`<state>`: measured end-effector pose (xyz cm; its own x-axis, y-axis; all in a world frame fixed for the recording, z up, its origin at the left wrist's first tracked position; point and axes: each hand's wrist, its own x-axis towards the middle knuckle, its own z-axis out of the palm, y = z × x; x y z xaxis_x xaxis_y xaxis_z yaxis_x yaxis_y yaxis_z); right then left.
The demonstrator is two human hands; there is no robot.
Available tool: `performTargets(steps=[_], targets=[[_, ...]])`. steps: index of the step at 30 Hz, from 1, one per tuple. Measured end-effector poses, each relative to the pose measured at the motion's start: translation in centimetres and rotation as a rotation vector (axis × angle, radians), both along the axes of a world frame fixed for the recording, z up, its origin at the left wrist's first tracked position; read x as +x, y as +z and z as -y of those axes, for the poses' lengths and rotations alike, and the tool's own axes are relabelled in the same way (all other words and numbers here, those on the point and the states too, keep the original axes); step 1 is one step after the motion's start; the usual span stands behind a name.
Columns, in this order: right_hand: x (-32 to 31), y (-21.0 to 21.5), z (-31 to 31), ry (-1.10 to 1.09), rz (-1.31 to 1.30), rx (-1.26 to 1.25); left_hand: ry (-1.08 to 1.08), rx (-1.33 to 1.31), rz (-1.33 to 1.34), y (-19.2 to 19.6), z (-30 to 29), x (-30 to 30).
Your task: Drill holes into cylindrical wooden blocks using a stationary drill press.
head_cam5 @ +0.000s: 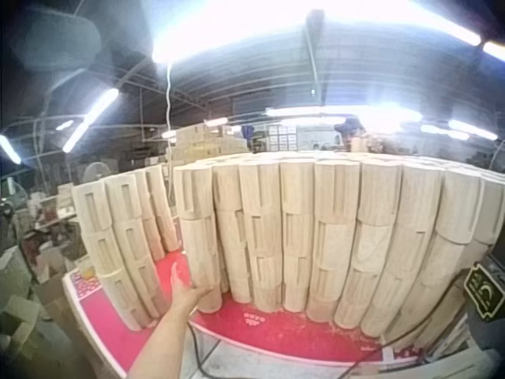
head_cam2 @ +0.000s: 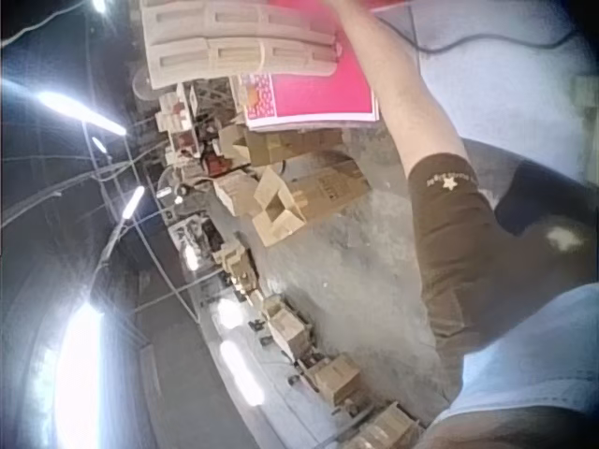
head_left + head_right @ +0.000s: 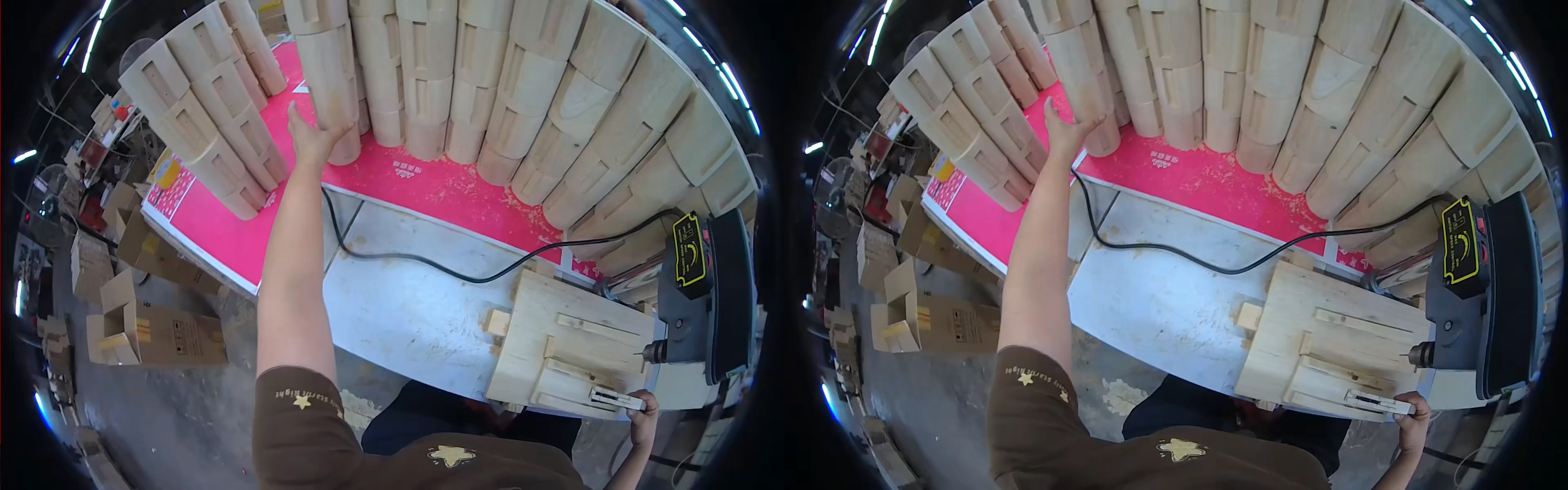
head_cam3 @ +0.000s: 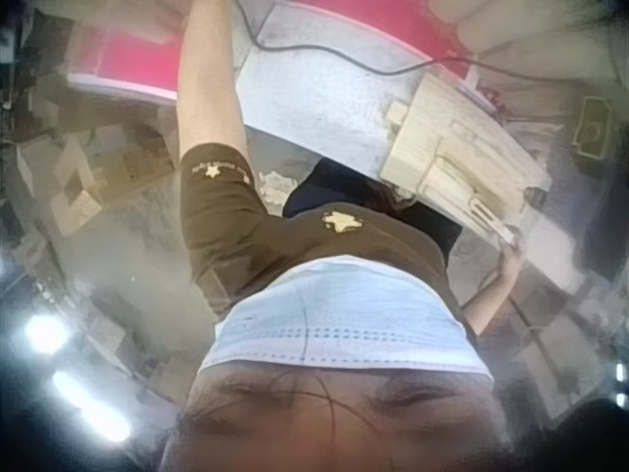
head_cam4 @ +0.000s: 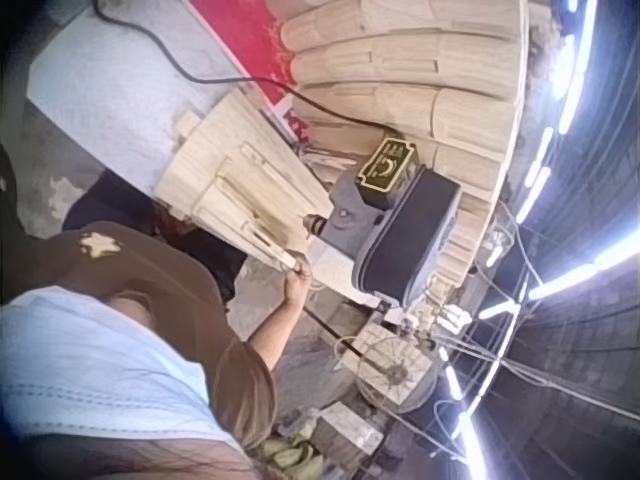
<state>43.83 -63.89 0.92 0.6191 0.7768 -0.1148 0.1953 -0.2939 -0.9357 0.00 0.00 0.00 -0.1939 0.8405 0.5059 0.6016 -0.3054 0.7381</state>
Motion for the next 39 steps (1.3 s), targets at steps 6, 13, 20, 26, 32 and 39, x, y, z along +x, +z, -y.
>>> performTargets(steps=[6, 13, 20, 26, 32, 39], targets=[[0.3, -0.5, 0.5, 0.024, -0.048, -0.004, -0.109, 0.012, 0.176, -4.0, -3.8, 1.6], [0.2, -0.2, 0.1, -0.017, -0.064, -0.014, -0.135, 0.111, 0.253, -4.3, -4.3, 2.3], [0.4, -0.4, 0.1, -0.001, -0.054, 0.003, -0.138, 0.169, 0.207, -4.0, -4.5, 2.4], [0.0, -0.1, -0.1, -0.025, -0.026, -0.025, -0.105, 0.086, 0.2, -3.8, -3.9, 2.5], [0.1, 0.0, 0.2, -0.021, -0.052, -0.025, -0.112, 0.052, 0.191, -3.9, -2.3, 3.2], [0.0, 0.5, -0.6, 0.041, 0.021, -0.062, -0.196, 0.014, 0.175, -3.8, 0.4, 5.0]])
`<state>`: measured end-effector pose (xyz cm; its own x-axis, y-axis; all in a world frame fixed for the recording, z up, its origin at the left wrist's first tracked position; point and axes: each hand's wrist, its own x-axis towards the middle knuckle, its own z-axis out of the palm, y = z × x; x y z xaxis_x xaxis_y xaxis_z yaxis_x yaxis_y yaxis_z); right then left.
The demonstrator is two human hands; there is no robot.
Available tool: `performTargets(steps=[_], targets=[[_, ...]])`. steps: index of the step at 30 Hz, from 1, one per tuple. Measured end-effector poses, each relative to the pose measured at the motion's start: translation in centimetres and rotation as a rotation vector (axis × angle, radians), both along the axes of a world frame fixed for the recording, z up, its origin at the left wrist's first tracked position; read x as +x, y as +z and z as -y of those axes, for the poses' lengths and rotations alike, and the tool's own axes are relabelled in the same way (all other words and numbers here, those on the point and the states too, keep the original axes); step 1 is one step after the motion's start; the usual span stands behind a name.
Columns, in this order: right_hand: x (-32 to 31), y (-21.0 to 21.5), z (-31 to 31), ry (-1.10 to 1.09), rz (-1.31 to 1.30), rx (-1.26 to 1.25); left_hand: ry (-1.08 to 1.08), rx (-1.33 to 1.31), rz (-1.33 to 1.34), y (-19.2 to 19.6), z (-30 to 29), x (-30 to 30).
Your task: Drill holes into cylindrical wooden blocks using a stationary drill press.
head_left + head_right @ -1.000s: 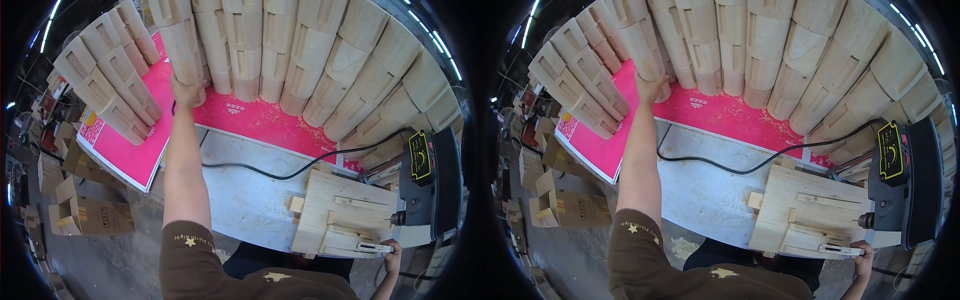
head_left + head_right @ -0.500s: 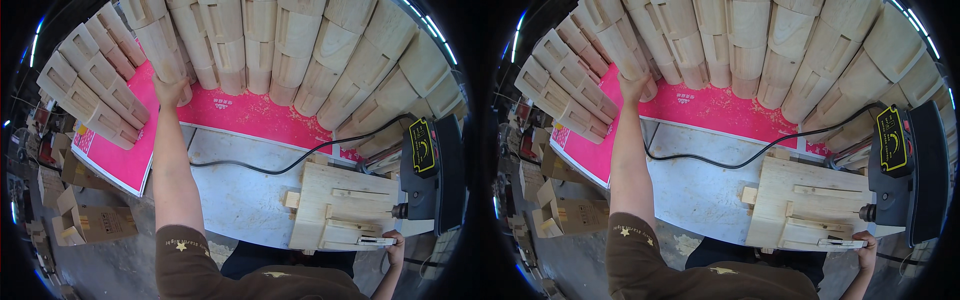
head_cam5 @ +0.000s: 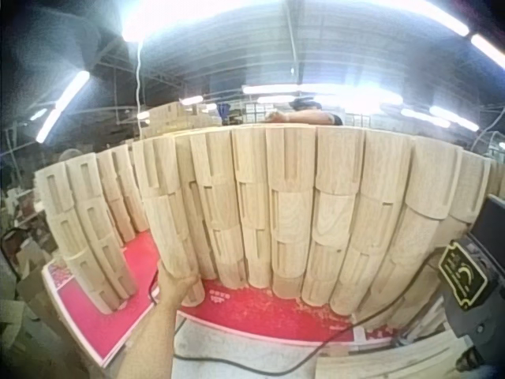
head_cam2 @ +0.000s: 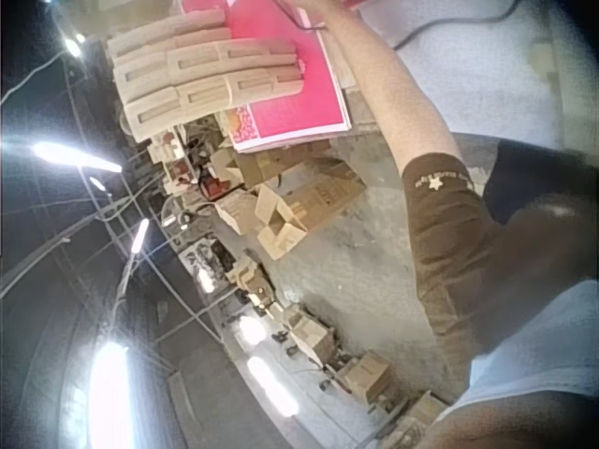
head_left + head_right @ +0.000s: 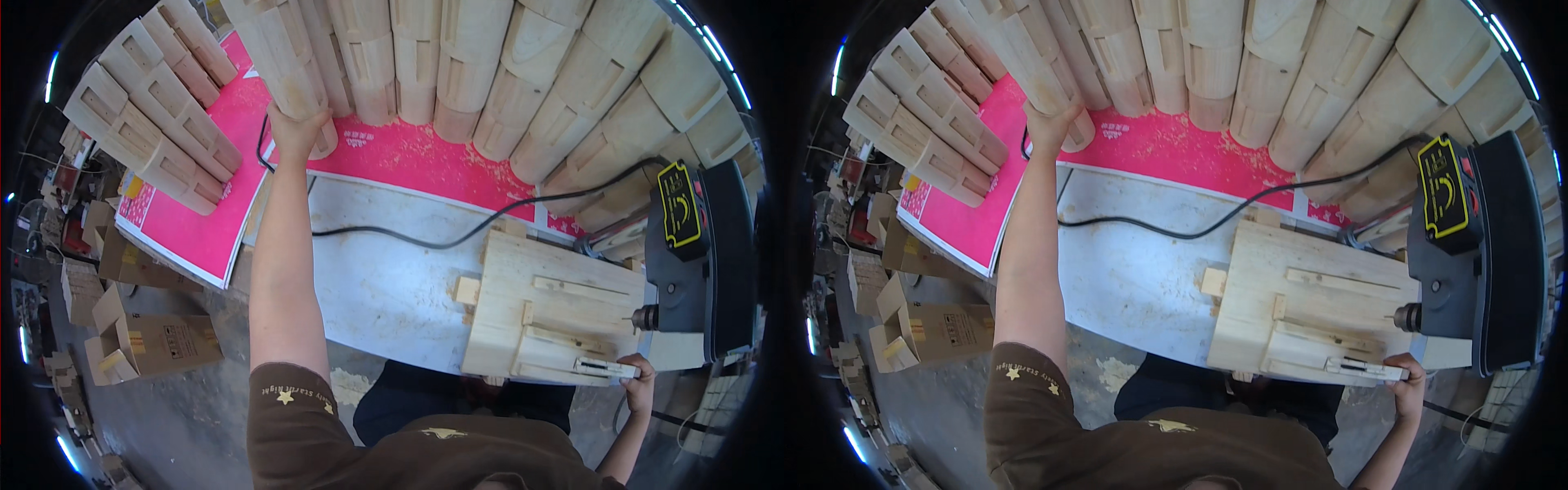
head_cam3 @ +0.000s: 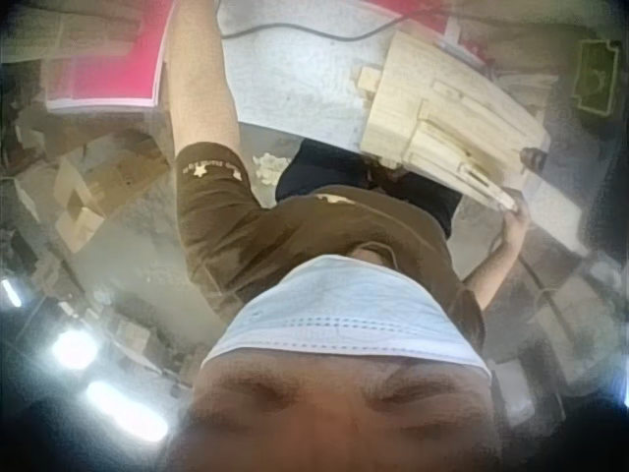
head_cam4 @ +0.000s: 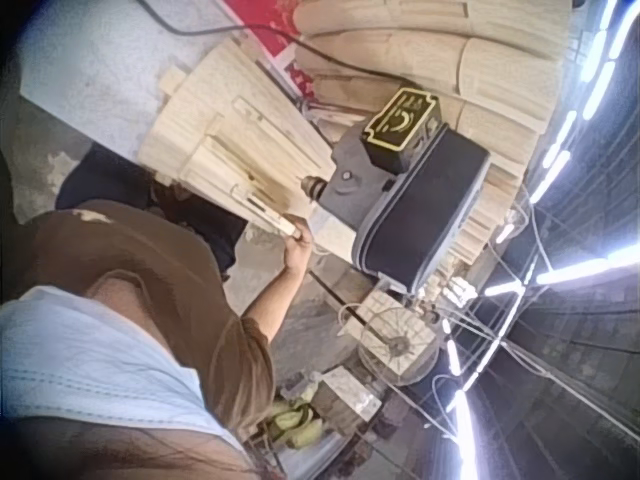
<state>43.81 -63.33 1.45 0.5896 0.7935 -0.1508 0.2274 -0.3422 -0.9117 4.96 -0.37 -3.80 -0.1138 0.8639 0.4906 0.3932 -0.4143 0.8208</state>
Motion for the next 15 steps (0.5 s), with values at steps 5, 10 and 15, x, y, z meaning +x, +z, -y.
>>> performTargets(steps=[5, 10, 15], targets=[[0.4, -0.1, -0.2, 0.038, -0.006, 0.023, -0.034, -0.011, 0.074, 0.8, 4.9, 2.8], [0.3, -0.2, -0.2, 0.049, 0.011, 0.055, -0.089, 0.035, 0.066, 1.3, 8.9, 5.2], [0.6, -0.1, -0.3, 0.077, -0.035, 0.053, -0.099, -0.078, 0.005, 1.9, 13.2, 7.8]])
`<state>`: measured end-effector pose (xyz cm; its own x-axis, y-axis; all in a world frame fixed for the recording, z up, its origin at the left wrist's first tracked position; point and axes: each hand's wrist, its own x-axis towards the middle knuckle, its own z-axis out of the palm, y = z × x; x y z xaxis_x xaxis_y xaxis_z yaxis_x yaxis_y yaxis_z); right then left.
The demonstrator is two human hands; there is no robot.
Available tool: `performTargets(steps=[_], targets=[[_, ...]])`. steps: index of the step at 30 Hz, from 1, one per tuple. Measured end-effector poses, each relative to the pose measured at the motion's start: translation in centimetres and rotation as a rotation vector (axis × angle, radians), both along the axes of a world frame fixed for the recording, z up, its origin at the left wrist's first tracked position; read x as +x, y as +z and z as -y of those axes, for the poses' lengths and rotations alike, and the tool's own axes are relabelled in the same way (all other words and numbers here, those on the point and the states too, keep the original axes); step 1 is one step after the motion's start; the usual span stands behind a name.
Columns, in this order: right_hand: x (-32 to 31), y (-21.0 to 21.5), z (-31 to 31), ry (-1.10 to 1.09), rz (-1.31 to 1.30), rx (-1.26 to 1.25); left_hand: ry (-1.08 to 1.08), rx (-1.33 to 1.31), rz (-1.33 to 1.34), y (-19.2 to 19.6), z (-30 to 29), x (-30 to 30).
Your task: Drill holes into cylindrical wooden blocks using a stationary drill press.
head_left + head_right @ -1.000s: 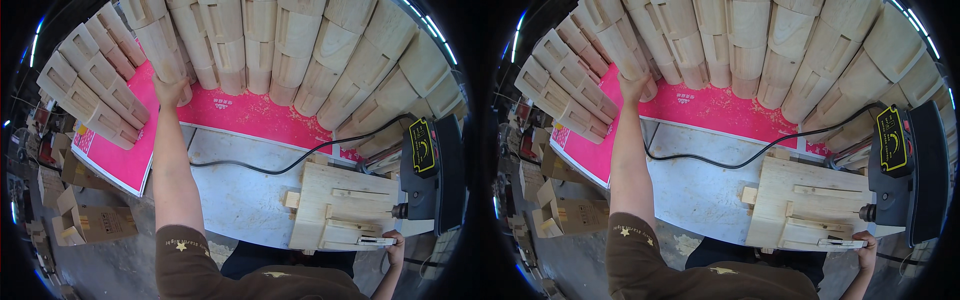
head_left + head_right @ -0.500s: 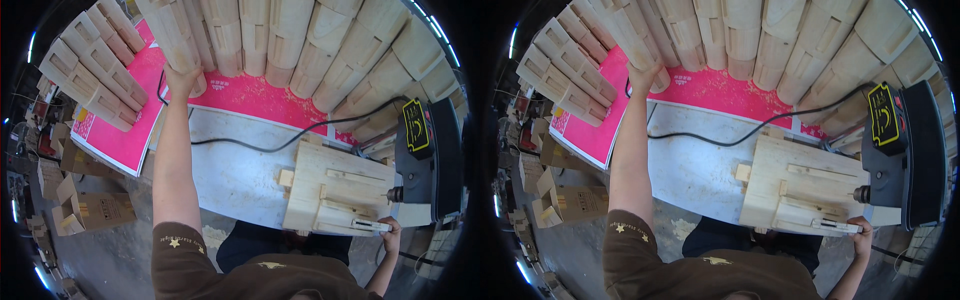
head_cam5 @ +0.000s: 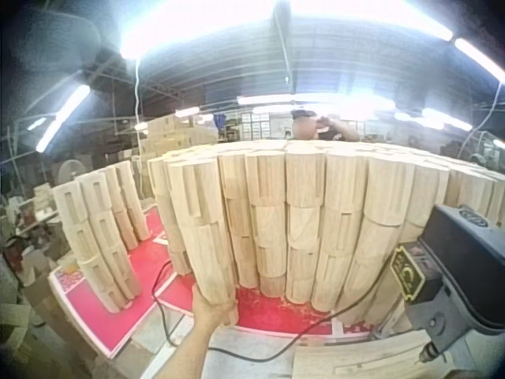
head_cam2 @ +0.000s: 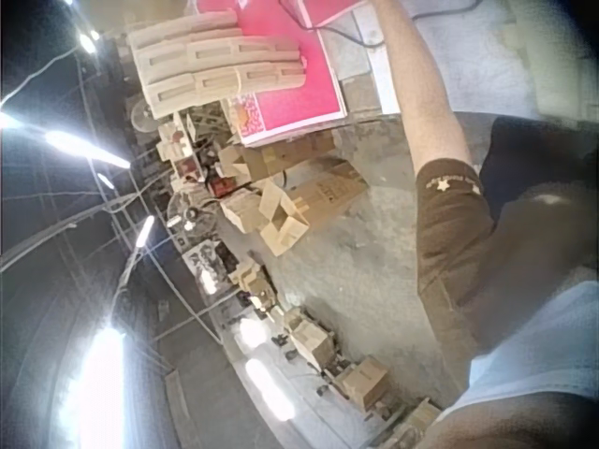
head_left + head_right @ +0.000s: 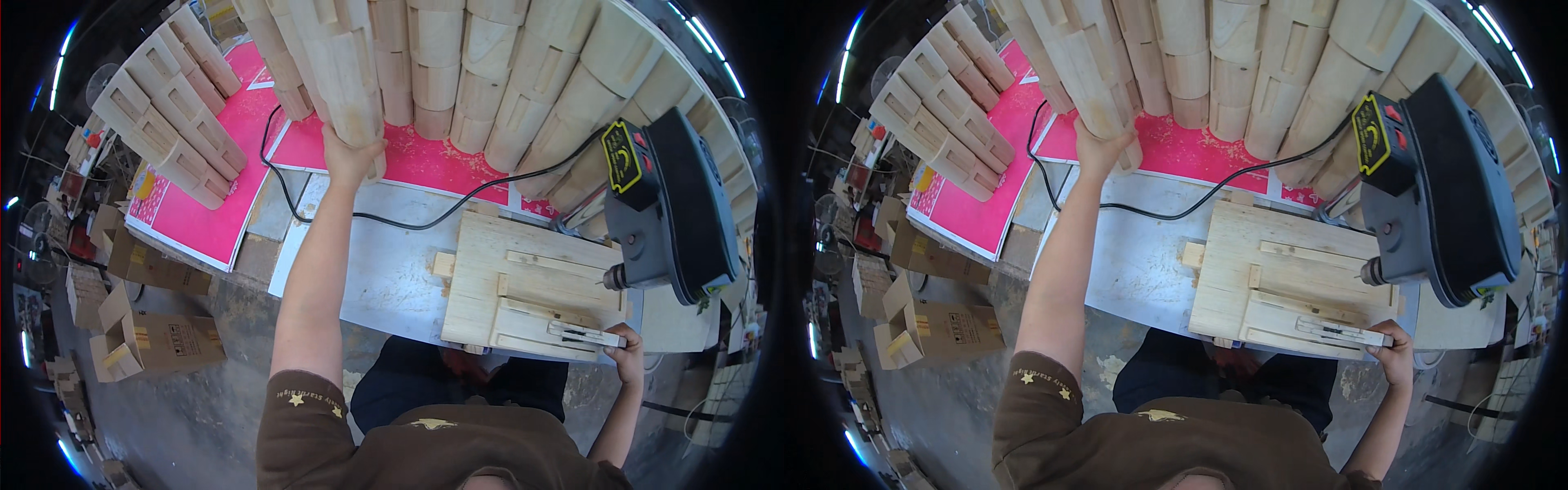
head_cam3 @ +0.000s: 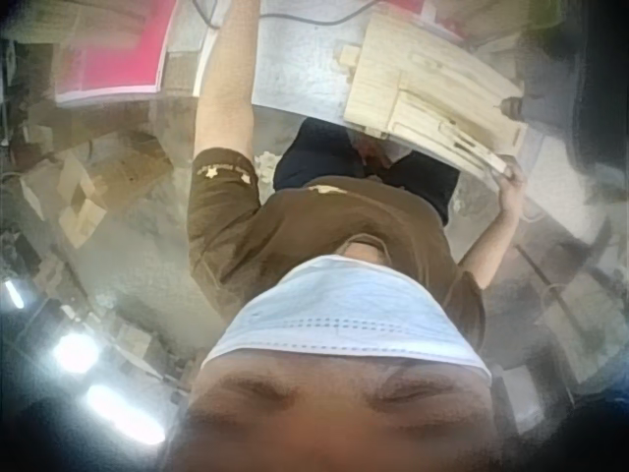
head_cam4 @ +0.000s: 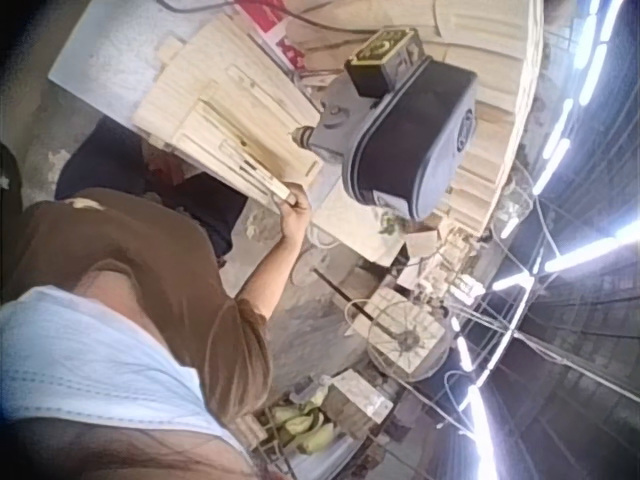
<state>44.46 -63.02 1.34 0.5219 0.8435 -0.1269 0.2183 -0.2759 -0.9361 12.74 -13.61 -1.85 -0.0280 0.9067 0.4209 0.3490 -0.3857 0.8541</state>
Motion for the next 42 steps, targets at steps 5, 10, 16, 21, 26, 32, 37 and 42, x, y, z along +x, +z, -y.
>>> performTargets(steps=[5, 10, 16, 21, 26, 32, 37, 42], targets=[[0.0, 0.3, -0.2, 0.024, -0.04, 0.004, -0.034, -0.02, -0.002, -0.2, 3.0, 2.4], [0.4, -0.1, -0.1, 0.043, -0.039, 0.016, -0.098, -0.061, 0.074, 0.4, 5.9, 4.0], [1.4, -0.8, 0.7, 0.084, -0.032, 0.07, -0.117, -0.008, 0.105, 0.1, 8.1, 4.9], [2.0, -1.0, 1.0, 0.101, -0.011, 0.069, -0.123, 0.0, 0.115, 0.0, 9.7, 5.0], [2.0, -0.8, 0.9, 0.11, -0.031, 0.07, -0.104, 0.017, 0.124, -0.2, 11.1, 5.3], [2.4, -1.3, 0.9, 0.13, -0.064, 0.09, -0.085, -0.016, 0.093, 0.0, 12.1, 5.1], [2.5, -1.2, 0.8, 0.144, -0.073, 0.088, -0.065, -0.005, 0.057, 0.3, 12.7, 5.4], [2.7, -1.2, 0.6, 0.185, -0.024, 0.143, -0.048, 0.013, 0.058, 0.4, 12.5, 5.3]])
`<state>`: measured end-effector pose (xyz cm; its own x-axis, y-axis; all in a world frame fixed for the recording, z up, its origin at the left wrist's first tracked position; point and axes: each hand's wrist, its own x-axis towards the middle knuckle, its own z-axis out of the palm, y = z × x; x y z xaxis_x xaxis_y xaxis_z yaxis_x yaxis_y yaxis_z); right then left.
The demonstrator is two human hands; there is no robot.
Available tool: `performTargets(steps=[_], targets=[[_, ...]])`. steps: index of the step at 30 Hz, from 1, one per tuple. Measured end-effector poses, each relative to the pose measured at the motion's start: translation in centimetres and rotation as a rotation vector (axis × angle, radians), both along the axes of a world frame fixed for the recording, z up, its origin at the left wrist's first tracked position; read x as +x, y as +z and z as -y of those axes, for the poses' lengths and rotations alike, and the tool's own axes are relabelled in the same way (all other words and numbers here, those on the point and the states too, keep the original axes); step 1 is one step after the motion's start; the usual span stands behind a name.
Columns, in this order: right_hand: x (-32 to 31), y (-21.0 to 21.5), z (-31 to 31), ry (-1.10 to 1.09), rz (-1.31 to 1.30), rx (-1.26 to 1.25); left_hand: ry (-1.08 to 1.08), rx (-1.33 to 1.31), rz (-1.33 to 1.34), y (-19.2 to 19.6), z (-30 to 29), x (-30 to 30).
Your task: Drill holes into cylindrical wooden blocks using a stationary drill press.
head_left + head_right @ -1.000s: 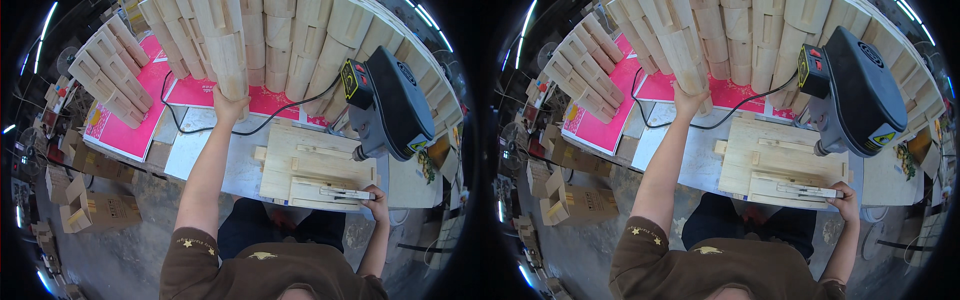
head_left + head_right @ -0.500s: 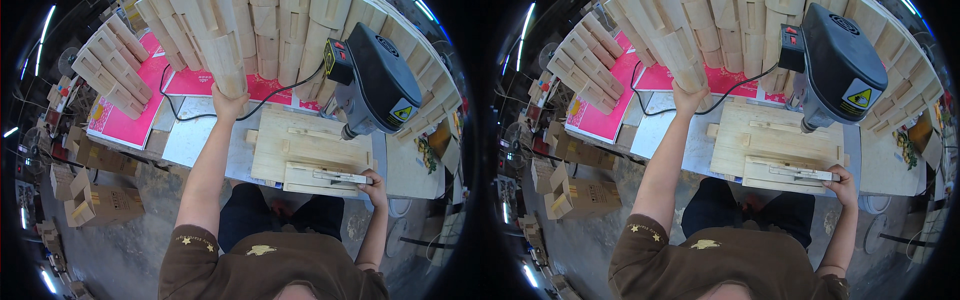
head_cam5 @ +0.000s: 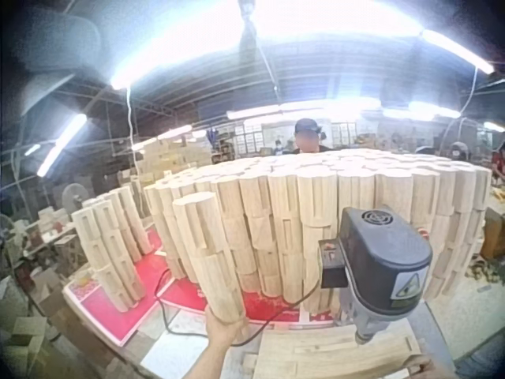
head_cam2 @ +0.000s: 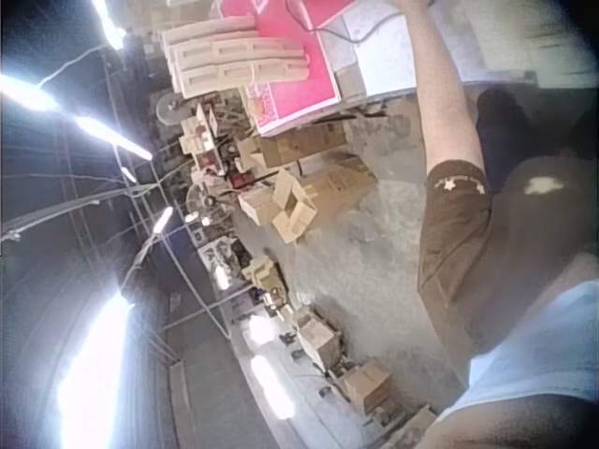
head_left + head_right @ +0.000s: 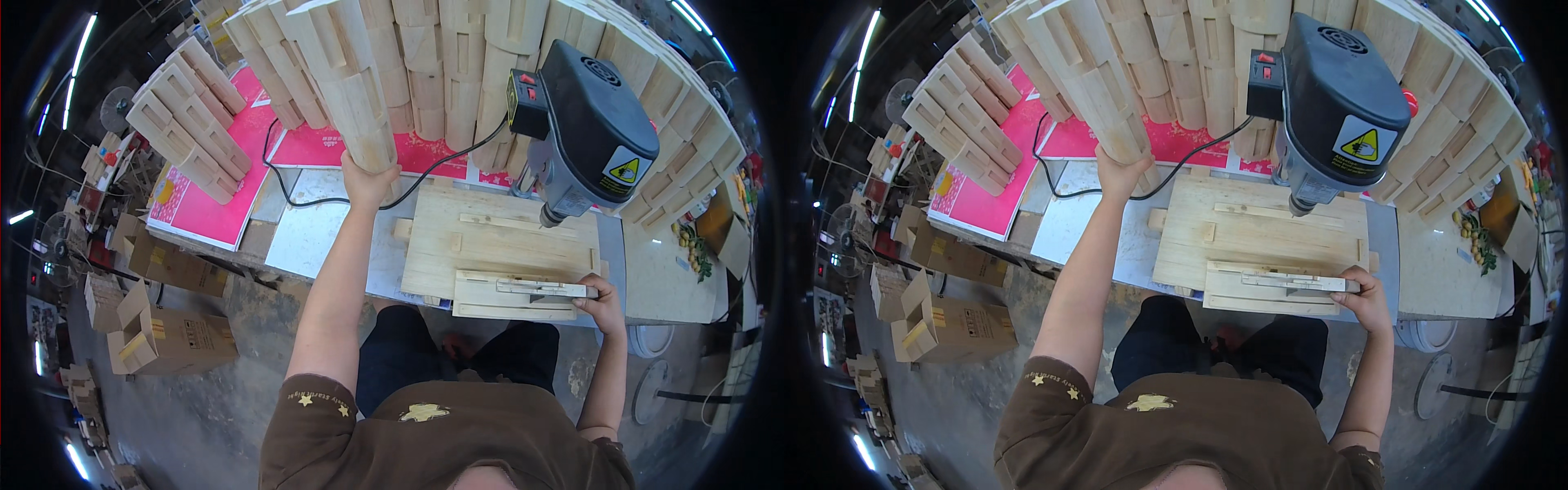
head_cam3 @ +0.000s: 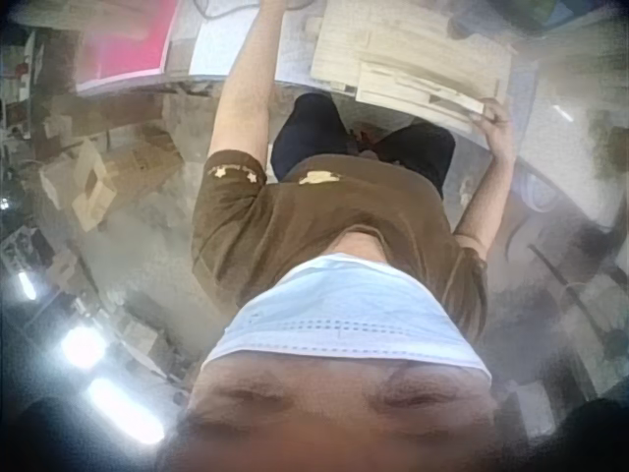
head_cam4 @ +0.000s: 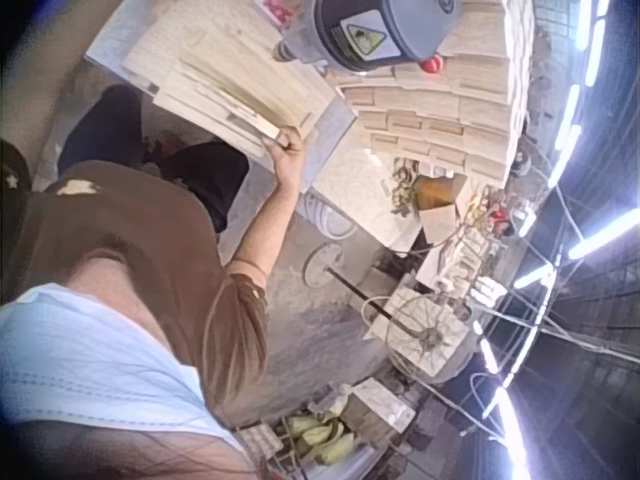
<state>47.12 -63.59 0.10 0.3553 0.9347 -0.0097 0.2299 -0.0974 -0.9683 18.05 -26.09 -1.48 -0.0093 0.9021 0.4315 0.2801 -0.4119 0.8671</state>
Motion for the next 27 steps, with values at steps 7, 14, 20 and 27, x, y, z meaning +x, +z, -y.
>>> performTargets(steps=[7, 14, 20, 27], targets=[[0.0, -0.6, 0.3, -0.004, -0.042, 0.024, 0.105, 0.049, -0.152, 1.3, 0.4, -0.2], [0.3, -1.2, 0.7, -0.004, -0.044, 0.04, 0.134, 0.19, 0.145, 17.7, 1.0, 0.5], [0.4, -1.5, 0.3, -0.001, -0.085, 0.032, 0.309, 0.125, -0.237, 20.2, -0.4, 1.3], [0.2, -1.5, 0.1, -0.006, -0.063, 0.053, 0.186, 0.37, -0.016, 21.2, 2.7, 1.7]])
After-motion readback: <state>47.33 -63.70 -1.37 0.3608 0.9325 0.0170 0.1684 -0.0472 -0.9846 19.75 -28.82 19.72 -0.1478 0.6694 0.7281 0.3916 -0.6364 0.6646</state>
